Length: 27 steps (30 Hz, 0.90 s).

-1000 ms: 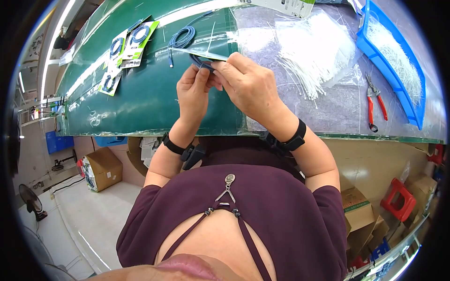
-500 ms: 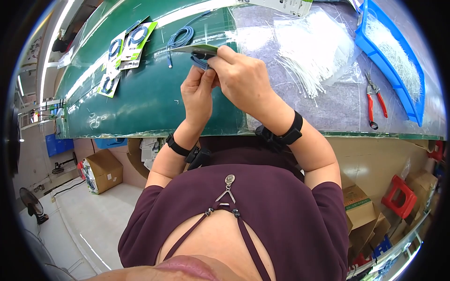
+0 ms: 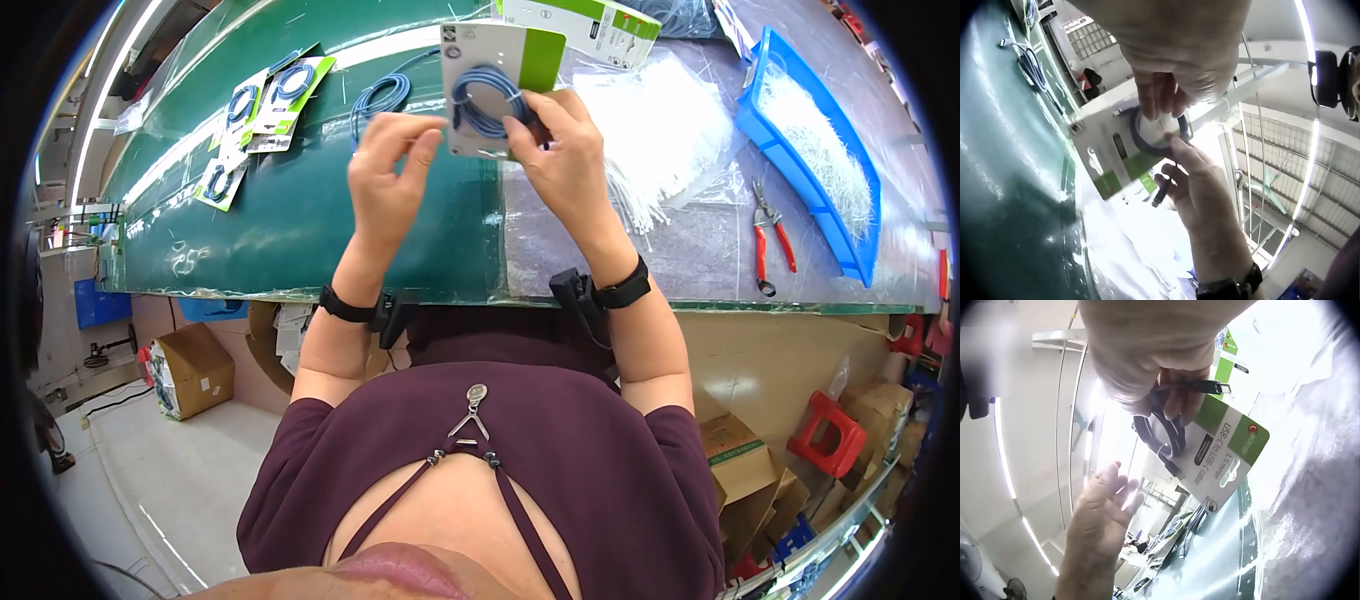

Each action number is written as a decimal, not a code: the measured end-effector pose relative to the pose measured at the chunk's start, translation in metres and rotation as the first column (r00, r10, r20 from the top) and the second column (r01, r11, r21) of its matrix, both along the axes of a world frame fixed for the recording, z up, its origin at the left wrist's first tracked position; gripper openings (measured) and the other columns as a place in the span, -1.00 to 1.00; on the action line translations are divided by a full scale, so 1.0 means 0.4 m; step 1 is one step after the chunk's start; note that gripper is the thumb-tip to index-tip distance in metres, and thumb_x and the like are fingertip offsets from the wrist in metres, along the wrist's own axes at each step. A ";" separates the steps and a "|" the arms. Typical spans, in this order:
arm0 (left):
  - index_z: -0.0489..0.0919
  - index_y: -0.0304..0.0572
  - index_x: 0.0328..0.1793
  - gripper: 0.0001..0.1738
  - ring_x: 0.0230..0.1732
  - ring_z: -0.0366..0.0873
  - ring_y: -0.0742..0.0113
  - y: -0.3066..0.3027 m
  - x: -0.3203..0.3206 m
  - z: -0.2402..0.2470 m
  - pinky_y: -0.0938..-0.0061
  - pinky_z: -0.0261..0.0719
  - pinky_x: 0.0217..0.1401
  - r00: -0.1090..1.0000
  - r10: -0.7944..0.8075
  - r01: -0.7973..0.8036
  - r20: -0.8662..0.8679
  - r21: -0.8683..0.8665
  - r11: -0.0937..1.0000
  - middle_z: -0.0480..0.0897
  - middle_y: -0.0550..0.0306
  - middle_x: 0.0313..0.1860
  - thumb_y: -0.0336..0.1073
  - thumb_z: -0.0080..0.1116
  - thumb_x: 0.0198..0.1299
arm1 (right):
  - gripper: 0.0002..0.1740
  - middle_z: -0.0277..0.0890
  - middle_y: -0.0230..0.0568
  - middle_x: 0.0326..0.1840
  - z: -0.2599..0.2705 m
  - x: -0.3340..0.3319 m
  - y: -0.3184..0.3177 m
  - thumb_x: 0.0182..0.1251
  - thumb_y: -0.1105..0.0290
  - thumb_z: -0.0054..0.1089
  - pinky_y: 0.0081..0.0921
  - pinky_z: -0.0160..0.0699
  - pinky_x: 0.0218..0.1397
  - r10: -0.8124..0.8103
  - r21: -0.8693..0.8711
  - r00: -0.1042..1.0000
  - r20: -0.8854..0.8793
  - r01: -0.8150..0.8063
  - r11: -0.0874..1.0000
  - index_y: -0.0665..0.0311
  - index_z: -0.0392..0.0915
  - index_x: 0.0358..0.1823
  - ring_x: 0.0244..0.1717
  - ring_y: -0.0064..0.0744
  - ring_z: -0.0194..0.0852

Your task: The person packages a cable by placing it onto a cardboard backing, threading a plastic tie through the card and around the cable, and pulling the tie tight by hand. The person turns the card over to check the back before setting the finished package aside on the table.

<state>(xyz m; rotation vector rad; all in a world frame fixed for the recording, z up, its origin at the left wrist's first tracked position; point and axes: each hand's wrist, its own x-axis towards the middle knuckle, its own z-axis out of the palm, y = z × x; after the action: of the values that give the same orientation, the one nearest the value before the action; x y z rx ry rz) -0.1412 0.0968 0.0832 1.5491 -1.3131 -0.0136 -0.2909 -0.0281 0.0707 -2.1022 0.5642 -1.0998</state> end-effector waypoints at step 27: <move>0.58 -0.36 -0.03 -0.76 -0.23 0.59 0.51 -0.042 -0.030 -0.101 0.62 0.57 -0.13 0.380 -0.238 0.257 -0.894 -0.145 0.955 0.66 0.14 -0.20 -0.35 0.20 0.27 | -0.79 0.56 -0.26 -0.31 -0.082 0.006 -0.017 0.23 0.40 0.30 -0.61 0.52 -0.27 -0.071 -0.040 0.994 -0.088 0.068 0.997 0.40 0.55 -0.22 -0.36 -0.57 0.52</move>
<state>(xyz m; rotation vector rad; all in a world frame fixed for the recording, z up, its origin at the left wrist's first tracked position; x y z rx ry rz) -0.1531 0.0801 0.0429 1.0106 -0.5954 -0.9613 -0.2884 -0.0350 0.0379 -2.1870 0.6693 -1.0658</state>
